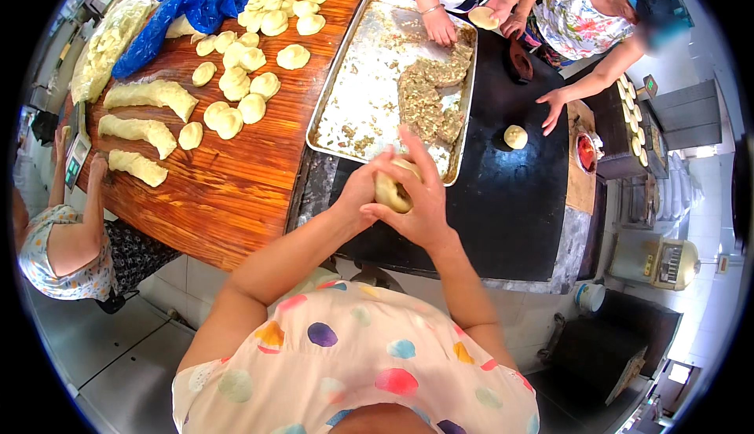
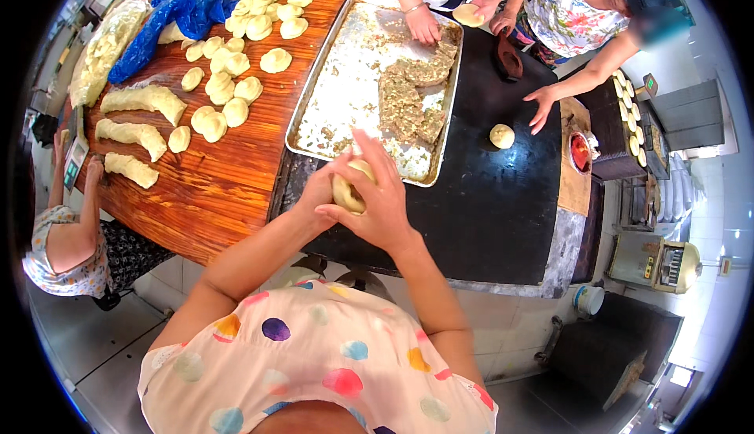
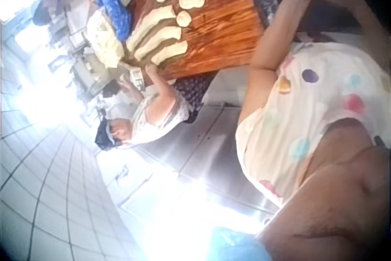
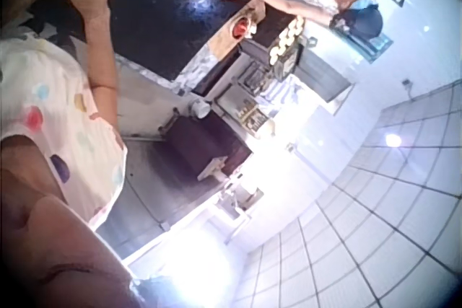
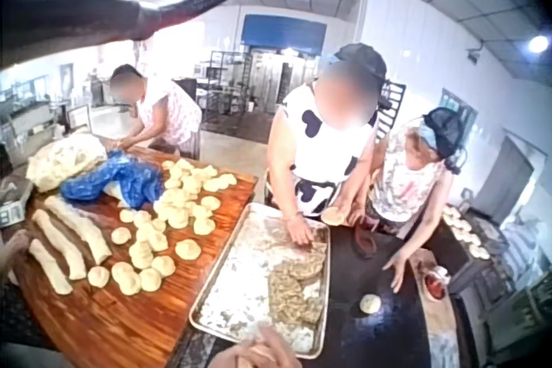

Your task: The person prepares dough buns by flattening circles of dough by hand, scooping filling from a tray onto the dough, and pinching the dough edges together to form sealed rounds.

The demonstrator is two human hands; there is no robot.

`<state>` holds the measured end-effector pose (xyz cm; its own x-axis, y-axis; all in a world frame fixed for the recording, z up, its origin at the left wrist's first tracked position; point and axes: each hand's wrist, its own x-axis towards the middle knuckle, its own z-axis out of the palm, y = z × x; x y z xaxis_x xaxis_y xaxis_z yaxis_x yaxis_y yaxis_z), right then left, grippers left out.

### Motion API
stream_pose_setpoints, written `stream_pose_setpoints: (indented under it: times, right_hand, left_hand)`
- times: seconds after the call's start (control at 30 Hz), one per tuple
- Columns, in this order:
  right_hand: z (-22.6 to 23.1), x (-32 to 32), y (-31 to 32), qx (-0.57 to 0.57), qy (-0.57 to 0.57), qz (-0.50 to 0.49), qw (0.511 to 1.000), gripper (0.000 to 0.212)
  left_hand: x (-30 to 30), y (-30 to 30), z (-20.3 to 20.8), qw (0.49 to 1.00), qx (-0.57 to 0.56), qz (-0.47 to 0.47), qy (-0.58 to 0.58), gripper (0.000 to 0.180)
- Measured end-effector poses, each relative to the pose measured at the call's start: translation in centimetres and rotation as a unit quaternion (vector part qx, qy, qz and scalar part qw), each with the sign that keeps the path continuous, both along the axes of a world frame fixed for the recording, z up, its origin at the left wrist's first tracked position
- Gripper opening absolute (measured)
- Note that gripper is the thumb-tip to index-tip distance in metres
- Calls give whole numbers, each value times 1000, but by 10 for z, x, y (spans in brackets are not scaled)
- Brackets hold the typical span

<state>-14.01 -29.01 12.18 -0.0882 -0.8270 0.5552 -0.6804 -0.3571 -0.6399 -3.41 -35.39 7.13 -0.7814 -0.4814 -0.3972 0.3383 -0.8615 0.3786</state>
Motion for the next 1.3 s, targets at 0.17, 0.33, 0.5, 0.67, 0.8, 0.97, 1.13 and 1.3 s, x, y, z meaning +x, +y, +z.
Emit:
stream_pose_setpoints:
  times: [0.17, 0.33, 0.5, 0.67, 0.8, 0.97, 1.13, 1.3]
  right_hand:
    - [-15, -5, -2, -37, -144, -44, 988, 15]
    - [-3, 17, -7, -40, -3, -15, 999, 36]
    - [-22, 6, 1, -42, -128, -55, 989, 12]
    - [-36, 21, 6, -4, -150, -81, 985, 24]
    - [-8, -4, 16, 21, -76, -37, 996, 30]
    - [-27, -17, 27, -20, -152, 32, 988, 16]
    - [-39, 5, 24, -42, -193, -91, 976, 22]
    - [-21, -6, 34, 20, -143, -40, 989, 40]
  left_hand:
    - [-8, -2, 10, 999, 10, -26, 39, 58]
    - [-11, 7, -22, 977, 30, 45, 206, 54]
    - [-16, 13, -7, 995, 43, 41, 81, 54]
    - [-11, 17, -3, 988, 61, 83, 113, 52]
    - [-6, 5, -11, 996, 25, -64, 62, 55]
    - [-25, 15, -1, 984, 65, -96, 133, 62]
    - [-28, 37, -7, 989, 50, 48, 129, 48]
    - [-19, 31, -16, 998, 42, -40, 40, 42]
